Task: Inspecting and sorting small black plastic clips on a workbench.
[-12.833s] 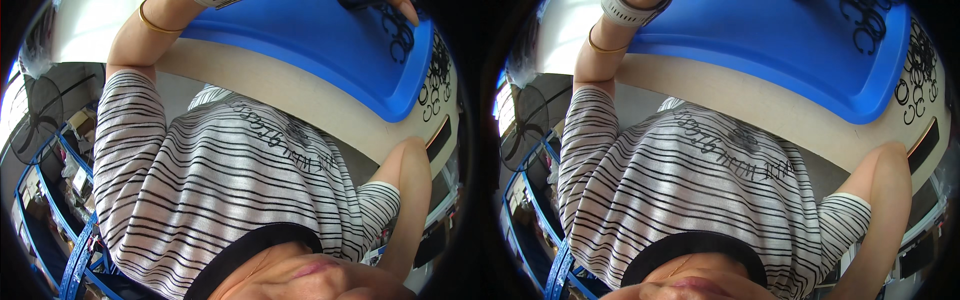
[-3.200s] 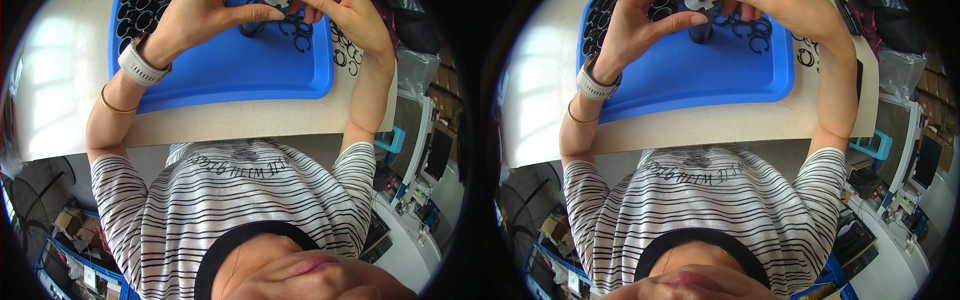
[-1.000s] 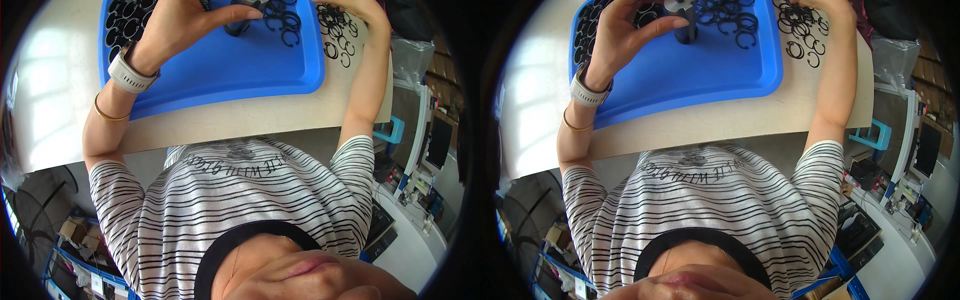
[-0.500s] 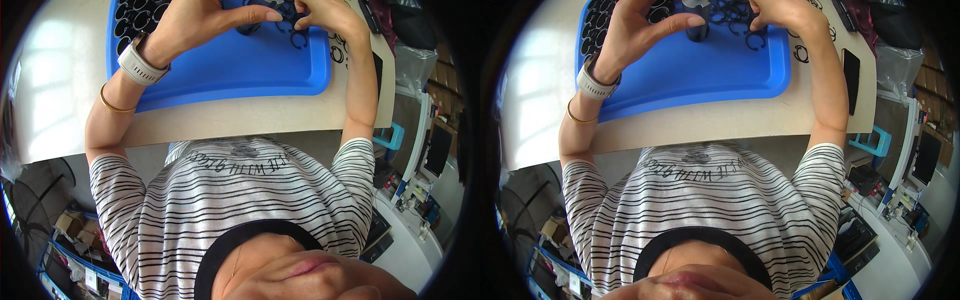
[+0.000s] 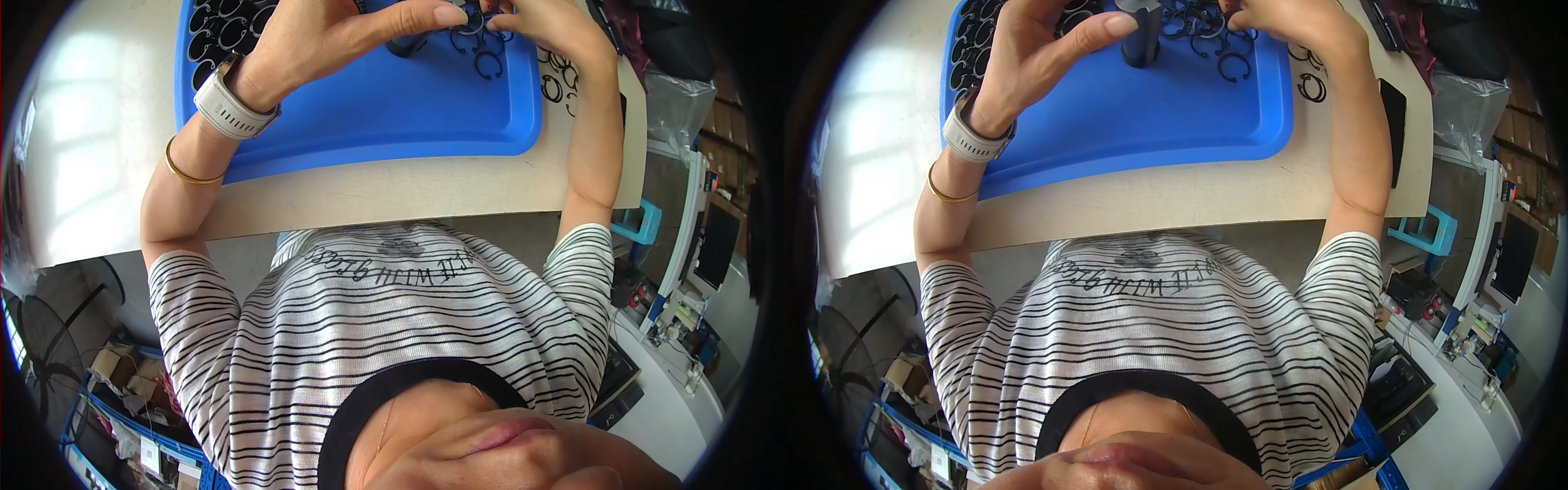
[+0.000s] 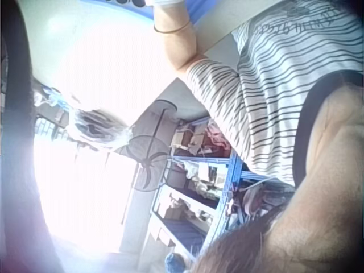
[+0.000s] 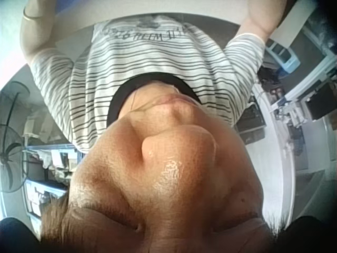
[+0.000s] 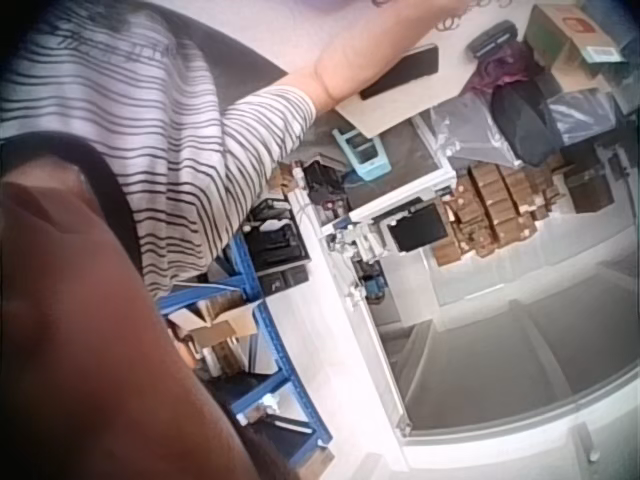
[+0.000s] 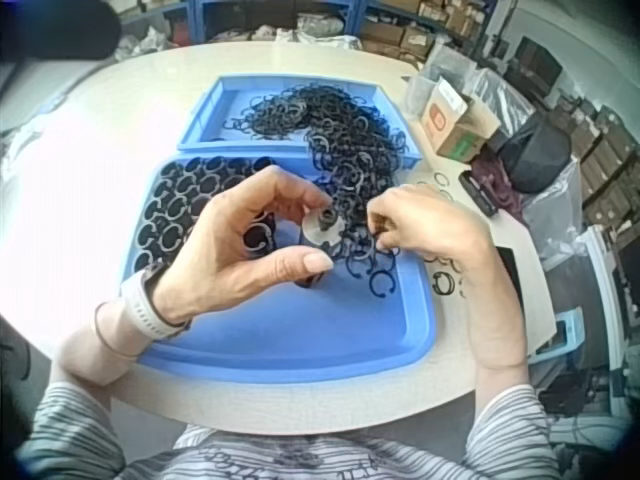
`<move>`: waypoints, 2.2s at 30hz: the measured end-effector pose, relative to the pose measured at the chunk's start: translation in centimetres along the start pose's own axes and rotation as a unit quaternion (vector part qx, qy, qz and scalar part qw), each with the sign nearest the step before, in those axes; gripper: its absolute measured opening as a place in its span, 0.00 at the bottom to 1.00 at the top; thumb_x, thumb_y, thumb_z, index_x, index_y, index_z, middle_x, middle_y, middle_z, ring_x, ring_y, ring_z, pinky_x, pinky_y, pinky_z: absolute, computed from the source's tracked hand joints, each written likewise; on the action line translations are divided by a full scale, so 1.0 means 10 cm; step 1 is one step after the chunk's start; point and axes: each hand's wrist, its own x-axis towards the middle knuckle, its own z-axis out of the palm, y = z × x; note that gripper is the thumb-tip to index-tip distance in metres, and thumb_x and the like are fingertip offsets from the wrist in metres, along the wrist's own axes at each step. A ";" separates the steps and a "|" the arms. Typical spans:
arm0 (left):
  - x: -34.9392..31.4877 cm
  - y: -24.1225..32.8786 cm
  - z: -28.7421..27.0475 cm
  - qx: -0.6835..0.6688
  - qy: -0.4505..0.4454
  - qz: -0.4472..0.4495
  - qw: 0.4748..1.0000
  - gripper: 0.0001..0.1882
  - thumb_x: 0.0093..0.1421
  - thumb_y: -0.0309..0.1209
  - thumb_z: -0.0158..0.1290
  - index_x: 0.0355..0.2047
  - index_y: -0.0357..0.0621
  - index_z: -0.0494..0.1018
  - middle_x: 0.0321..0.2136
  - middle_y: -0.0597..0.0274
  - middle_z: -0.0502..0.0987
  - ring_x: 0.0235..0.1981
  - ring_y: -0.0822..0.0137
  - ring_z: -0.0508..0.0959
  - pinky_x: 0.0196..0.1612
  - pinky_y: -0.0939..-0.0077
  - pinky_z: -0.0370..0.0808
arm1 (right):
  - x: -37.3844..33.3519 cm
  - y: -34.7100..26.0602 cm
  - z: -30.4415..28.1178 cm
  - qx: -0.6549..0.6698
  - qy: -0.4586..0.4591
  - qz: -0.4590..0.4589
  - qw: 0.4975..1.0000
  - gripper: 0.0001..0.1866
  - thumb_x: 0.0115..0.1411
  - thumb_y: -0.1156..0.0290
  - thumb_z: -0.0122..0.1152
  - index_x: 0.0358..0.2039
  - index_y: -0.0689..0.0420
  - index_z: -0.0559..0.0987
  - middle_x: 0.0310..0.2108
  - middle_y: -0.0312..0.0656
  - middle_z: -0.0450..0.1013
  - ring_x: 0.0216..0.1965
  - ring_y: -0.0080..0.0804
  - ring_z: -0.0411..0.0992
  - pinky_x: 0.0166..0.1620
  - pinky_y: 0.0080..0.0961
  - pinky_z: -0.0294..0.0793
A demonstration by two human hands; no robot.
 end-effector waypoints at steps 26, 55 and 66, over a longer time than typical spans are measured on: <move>0.03 0.04 -0.05 0.097 0.025 0.119 0.988 0.21 0.63 0.34 0.66 0.49 0.33 0.75 0.42 0.59 0.78 0.43 0.69 0.77 0.50 0.74 0.75 | -0.10 -0.14 -0.20 0.207 0.159 -0.045 0.964 0.07 0.61 0.76 0.65 0.38 0.63 0.79 0.27 0.36 0.76 0.29 0.22 0.73 0.34 0.23 0.73; 0.07 0.08 0.08 0.186 0.025 0.344 0.920 0.14 0.52 0.24 0.70 0.37 0.36 0.79 0.37 0.51 0.79 0.35 0.63 0.81 0.36 0.76 0.80 | -0.09 0.00 -0.07 0.044 0.146 -0.059 0.987 0.11 0.54 0.77 0.64 0.39 0.65 0.83 0.30 0.51 0.82 0.34 0.38 0.82 0.41 0.30 0.79; 0.06 0.06 0.08 0.176 0.011 0.326 0.929 0.14 0.51 0.21 0.69 0.38 0.36 0.79 0.36 0.52 0.80 0.31 0.66 0.81 0.32 0.77 0.80 | -0.29 -0.34 -0.16 0.022 0.197 -0.064 0.978 0.09 0.56 0.78 0.64 0.38 0.65 0.81 0.30 0.47 0.82 0.33 0.33 0.82 0.39 0.29 0.79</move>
